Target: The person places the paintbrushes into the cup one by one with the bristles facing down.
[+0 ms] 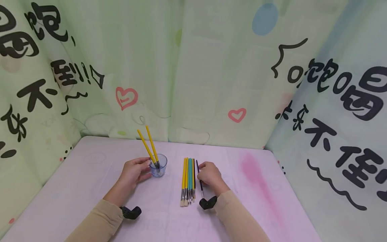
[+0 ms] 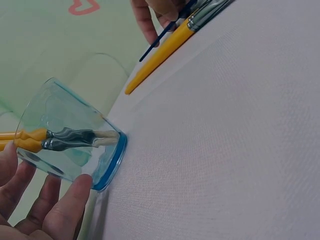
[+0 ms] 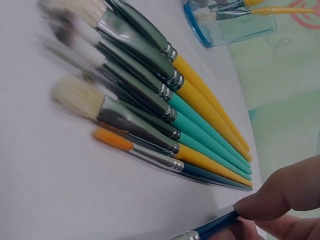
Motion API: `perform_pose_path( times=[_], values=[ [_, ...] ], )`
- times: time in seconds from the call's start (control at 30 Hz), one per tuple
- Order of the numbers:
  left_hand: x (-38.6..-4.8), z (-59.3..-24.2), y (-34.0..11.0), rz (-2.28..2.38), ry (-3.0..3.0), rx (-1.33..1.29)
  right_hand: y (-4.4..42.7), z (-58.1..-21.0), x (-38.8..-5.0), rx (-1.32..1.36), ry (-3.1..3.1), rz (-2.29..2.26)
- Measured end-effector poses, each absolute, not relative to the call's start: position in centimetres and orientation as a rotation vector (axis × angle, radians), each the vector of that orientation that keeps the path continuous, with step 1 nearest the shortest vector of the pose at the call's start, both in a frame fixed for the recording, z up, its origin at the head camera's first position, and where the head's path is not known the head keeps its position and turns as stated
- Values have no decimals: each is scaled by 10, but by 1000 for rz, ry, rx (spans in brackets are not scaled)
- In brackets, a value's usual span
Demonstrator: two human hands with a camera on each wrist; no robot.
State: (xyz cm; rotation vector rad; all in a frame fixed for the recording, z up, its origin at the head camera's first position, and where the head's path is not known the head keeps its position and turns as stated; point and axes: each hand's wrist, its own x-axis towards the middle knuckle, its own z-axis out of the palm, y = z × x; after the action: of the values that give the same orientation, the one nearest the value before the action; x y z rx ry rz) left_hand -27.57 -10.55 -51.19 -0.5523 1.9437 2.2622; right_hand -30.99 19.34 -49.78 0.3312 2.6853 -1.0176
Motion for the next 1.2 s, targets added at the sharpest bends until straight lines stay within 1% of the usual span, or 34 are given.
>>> perform_pose_path(
  times=[0.5, 1.2],
  values=[
    [-277, -515, -104, 2270, 1947, -551, 197, -499, -307, 405, 2603, -1209],
    [-278, -515, -105, 2272, 1946, -558, 185, -488, -311, 286, 2587, -1533]
  ],
)
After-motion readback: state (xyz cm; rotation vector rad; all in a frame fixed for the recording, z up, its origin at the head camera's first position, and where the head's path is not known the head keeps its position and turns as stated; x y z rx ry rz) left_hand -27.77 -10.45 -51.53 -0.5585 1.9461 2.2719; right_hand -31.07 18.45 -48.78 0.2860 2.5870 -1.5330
